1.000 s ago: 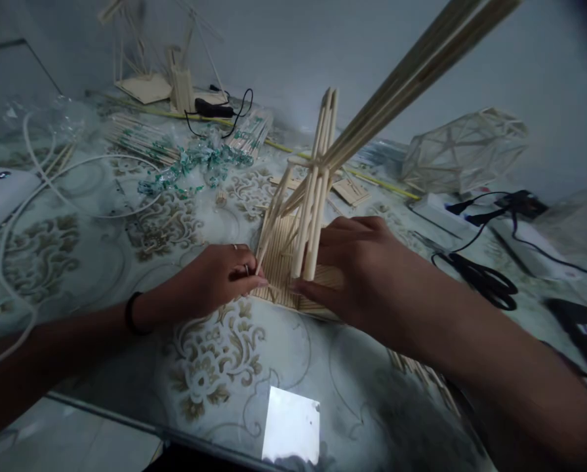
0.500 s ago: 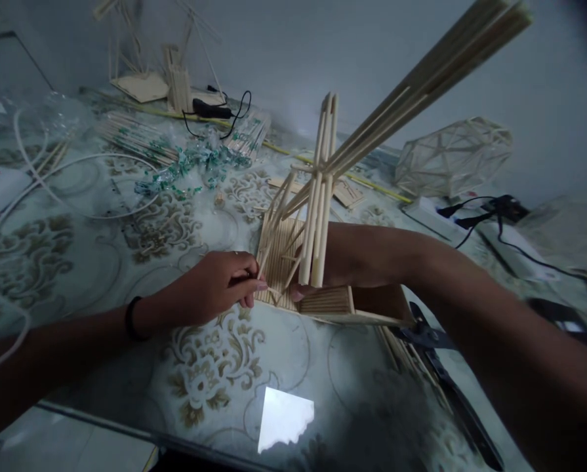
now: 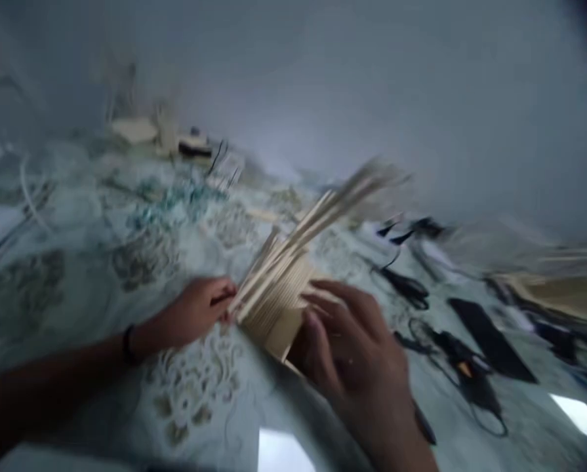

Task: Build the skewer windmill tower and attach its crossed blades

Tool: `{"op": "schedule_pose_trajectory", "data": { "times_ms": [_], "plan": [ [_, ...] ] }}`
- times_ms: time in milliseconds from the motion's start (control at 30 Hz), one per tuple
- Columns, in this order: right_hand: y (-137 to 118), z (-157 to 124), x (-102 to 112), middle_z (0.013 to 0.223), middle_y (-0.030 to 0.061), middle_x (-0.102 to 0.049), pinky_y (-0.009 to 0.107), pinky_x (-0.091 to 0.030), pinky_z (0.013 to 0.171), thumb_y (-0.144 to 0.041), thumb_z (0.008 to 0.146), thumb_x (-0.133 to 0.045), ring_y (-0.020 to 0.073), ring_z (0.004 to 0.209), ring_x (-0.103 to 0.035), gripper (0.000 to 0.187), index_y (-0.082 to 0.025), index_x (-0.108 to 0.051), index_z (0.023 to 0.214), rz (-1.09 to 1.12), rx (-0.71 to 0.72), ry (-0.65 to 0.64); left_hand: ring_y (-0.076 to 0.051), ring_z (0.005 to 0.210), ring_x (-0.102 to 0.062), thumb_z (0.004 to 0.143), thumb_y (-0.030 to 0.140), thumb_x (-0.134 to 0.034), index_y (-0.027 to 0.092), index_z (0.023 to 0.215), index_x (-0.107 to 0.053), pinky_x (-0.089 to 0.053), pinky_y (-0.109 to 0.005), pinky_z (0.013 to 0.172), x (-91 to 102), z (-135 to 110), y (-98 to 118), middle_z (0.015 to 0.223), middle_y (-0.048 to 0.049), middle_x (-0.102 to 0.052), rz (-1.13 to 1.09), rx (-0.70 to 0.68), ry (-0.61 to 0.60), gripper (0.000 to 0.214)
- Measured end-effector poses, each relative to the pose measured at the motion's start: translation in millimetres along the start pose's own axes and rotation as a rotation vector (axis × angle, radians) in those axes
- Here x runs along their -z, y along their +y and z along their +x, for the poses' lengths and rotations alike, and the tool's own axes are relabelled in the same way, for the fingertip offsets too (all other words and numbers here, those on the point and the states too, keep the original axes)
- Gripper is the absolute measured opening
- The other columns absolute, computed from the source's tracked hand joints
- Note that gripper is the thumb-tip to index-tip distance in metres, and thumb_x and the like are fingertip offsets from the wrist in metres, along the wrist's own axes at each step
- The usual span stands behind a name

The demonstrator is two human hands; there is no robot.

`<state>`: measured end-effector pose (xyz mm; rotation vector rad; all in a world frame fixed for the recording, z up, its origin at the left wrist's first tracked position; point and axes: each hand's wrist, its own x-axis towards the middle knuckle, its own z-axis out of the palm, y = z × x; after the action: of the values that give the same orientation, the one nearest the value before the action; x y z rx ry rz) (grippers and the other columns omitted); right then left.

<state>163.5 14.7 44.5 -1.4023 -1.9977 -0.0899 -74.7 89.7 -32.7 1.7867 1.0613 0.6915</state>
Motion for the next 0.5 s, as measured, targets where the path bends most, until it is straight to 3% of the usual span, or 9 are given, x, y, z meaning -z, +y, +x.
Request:
{"op": "schedule_pose_trajectory", "data": {
  "times_ms": [100, 233, 333, 500],
  "plan": [
    [6, -5, 2, 0.126, 0.0115, -0.066, 0.049, -0.056, 0.095, -0.022, 0.095, -0.061, 0.0299, 0.118, -0.061, 0.021, -0.025, -0.064, 0.116, 0.001, 0.073, -0.041, -0.016, 0.058, -0.069, 0.101, 0.038, -0.047, 0.023, 0.081, -0.053, -0.054, -0.026, 0.057, -2.2, 5, -7, 0.064, 0.0006, -0.069, -0.027, -0.053, -0.023, 0.026],
    [19, -23, -3, 0.14, 0.0148, -0.058, 0.059, -0.055, 0.1, -0.029, 0.089, -0.073, 0.0369, 0.133, -0.051, 0.042, -0.026, -0.062, 0.13, -0.086, 0.129, -0.083, -0.016, 0.06, -0.067, 0.096, 0.039, -0.058, 0.022, 0.081, -0.053, -0.054, -0.027, 0.061, -3.7, 11, -16, 0.065, 0.0001, -0.069, -0.206, 0.009, 0.012, 0.023],
    [39, -24, -16, 0.136, 0.0136, -0.06, 0.057, -0.057, 0.1, -0.017, 0.091, -0.067, 0.0349, 0.133, -0.052, 0.031, -0.027, -0.068, 0.121, -0.069, 0.161, -0.111, -0.015, 0.06, -0.067, 0.092, 0.041, -0.064, 0.02, 0.078, -0.056, -0.053, -0.028, 0.061, -3.3, 12, -18, 0.064, -0.0001, -0.069, -0.281, 0.042, 0.033, 0.026],
    [74, 6, -35, 0.136, 0.0135, -0.06, 0.05, -0.058, 0.1, -0.016, 0.096, -0.058, 0.0298, 0.129, -0.059, 0.021, -0.023, -0.07, 0.111, -0.016, 0.263, -0.124, -0.016, 0.061, -0.068, 0.088, 0.043, -0.067, 0.02, 0.079, -0.055, -0.053, -0.029, 0.062, -1.5, 17, -14, 0.065, -0.0012, -0.07, -0.323, 0.059, 0.059, 0.027]
  ]
}}
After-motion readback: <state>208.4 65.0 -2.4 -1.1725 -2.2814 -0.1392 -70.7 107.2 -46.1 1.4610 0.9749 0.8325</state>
